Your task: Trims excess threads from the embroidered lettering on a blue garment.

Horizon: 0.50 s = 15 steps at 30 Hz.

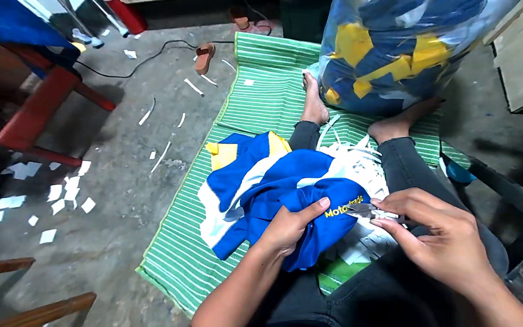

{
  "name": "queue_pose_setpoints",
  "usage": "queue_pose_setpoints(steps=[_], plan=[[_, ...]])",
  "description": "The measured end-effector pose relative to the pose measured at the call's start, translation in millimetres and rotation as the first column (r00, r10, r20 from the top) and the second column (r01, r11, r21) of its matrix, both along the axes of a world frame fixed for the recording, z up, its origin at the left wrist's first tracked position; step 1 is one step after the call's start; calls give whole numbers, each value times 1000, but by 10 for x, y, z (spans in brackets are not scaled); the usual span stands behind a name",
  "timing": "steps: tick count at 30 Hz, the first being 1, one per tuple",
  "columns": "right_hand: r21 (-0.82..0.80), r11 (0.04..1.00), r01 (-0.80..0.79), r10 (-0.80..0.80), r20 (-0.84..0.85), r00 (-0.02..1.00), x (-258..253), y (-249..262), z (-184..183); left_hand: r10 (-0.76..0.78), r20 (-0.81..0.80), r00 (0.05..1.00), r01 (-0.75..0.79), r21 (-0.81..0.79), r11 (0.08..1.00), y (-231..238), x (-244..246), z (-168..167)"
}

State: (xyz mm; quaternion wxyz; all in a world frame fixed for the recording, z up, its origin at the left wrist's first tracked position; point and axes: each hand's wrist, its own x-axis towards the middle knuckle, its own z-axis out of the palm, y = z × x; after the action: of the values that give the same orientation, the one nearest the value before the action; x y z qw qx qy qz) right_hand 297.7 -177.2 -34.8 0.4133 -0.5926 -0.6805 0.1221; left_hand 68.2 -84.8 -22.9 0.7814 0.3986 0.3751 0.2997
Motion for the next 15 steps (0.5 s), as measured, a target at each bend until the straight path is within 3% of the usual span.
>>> queue_pose_setpoints(steps=[15], plan=[[29,999,25,-26,19,999,-12,9,-37,-3,3,1000,3,-7,1000,13,-13,-1]])
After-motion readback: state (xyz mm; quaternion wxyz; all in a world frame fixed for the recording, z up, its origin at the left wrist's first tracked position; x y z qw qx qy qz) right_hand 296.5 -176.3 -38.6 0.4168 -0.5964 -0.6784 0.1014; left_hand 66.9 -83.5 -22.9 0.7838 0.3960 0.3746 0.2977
